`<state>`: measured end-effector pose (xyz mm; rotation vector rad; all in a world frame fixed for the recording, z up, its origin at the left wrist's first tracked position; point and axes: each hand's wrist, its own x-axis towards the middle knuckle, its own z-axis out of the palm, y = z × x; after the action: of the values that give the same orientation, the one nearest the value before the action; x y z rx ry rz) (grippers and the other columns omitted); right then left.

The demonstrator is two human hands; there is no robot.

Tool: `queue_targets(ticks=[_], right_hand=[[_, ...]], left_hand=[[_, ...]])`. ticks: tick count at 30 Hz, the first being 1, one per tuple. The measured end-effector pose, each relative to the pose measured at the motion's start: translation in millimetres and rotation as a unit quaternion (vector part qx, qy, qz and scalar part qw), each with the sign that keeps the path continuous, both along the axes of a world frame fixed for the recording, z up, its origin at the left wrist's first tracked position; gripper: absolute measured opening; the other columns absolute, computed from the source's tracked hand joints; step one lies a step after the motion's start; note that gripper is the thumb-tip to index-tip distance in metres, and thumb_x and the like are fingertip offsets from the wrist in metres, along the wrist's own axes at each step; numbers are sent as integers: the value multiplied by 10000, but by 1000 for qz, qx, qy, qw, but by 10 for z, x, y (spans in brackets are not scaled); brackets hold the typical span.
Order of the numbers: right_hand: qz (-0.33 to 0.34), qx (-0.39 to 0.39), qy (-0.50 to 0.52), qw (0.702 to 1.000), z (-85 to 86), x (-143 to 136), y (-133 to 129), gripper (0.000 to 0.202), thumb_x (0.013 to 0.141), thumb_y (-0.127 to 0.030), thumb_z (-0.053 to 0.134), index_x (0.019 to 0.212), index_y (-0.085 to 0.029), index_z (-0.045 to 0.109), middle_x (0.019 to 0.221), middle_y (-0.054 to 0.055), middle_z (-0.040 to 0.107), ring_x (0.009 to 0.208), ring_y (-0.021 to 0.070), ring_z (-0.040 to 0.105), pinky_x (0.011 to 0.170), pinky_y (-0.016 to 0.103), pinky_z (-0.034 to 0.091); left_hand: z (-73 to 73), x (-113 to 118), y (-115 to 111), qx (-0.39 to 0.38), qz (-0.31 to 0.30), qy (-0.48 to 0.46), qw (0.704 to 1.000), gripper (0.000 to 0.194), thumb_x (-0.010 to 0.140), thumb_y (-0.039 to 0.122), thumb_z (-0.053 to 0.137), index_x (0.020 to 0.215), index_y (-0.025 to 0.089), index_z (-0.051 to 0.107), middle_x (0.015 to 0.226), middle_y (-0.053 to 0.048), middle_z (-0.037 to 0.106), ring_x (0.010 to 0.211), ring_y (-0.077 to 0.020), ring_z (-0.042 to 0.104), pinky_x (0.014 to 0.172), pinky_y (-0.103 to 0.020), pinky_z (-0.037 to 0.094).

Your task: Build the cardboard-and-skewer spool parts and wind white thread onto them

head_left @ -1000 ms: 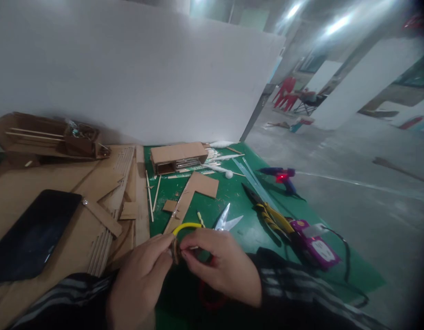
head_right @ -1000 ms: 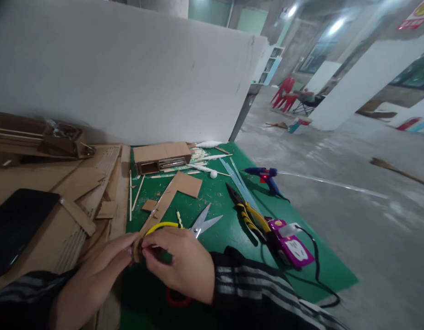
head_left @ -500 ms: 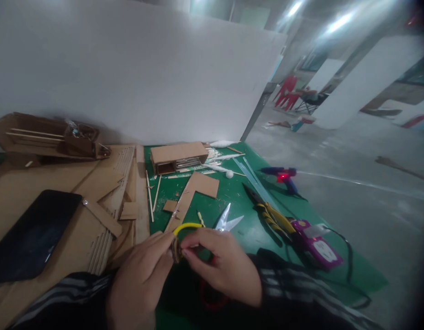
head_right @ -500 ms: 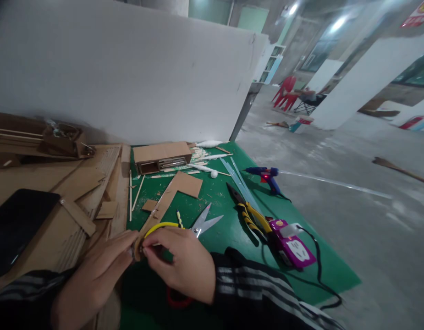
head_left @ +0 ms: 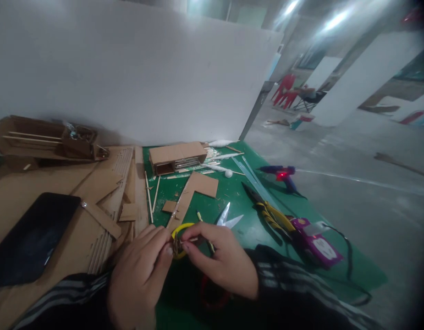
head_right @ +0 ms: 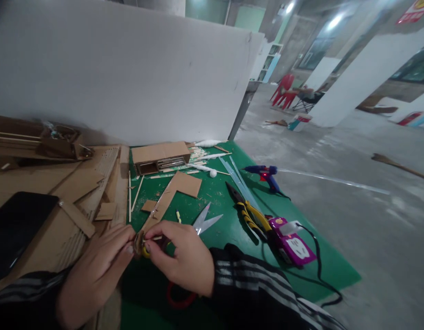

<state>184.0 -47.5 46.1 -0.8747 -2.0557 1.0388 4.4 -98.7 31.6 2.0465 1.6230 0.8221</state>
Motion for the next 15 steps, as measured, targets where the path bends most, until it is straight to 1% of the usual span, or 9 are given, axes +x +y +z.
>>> queue_targets(ticks=[3, 7, 11, 13, 15], right_hand=[[3, -2, -3, 1000, 3, 9, 5, 117, 866, -163, 561, 913, -139, 666, 776, 22, 693, 674, 100, 621, 646, 178, 480], [8, -7, -5, 1000, 0, 19, 12, 118, 870, -169, 556, 901, -137, 665, 767, 24, 688, 661, 103, 613, 631, 181, 475], [11, -1, -5, 1000, -6, 19, 17, 110, 863, -160, 560, 890, -140, 665, 762, 20, 689, 661, 99, 612, 634, 178, 472], [10, -1, -7, 1000, -9, 18, 16, 109, 865, -160, 557, 888, -142, 662, 763, 19, 686, 660, 99, 609, 633, 180, 471], [-1, -3, -7, 1000, -12, 18, 12, 88, 862, -166, 566, 877, -144, 650, 745, 11, 672, 644, 95, 598, 619, 176, 466]], left_hand=[[-11, -12, 10, -2, -2, 0, 1000, 288, 967, 287, 305, 763, 216, 494, 728, -30, 543, 761, -220, 545, 694, -352, 418], [-14, -23, 27, 18, -16, -1, 1000, 309, 965, 280, 324, 726, 221, 511, 696, -24, 570, 733, -213, 571, 657, -329, 431], [-27, -22, 35, 42, -13, -2, 999, 313, 958, 277, 334, 740, 228, 553, 709, -32, 622, 758, -222, 611, 628, -315, 455], [-46, -25, 32, 42, -6, 6, 999, 323, 955, 278, 341, 741, 226, 578, 724, -41, 650, 790, -228, 633, 649, -316, 481], [-69, -32, 26, 48, 0, 15, 999, 339, 953, 280, 340, 782, 216, 625, 783, -60, 694, 838, -239, 653, 691, -326, 510]])
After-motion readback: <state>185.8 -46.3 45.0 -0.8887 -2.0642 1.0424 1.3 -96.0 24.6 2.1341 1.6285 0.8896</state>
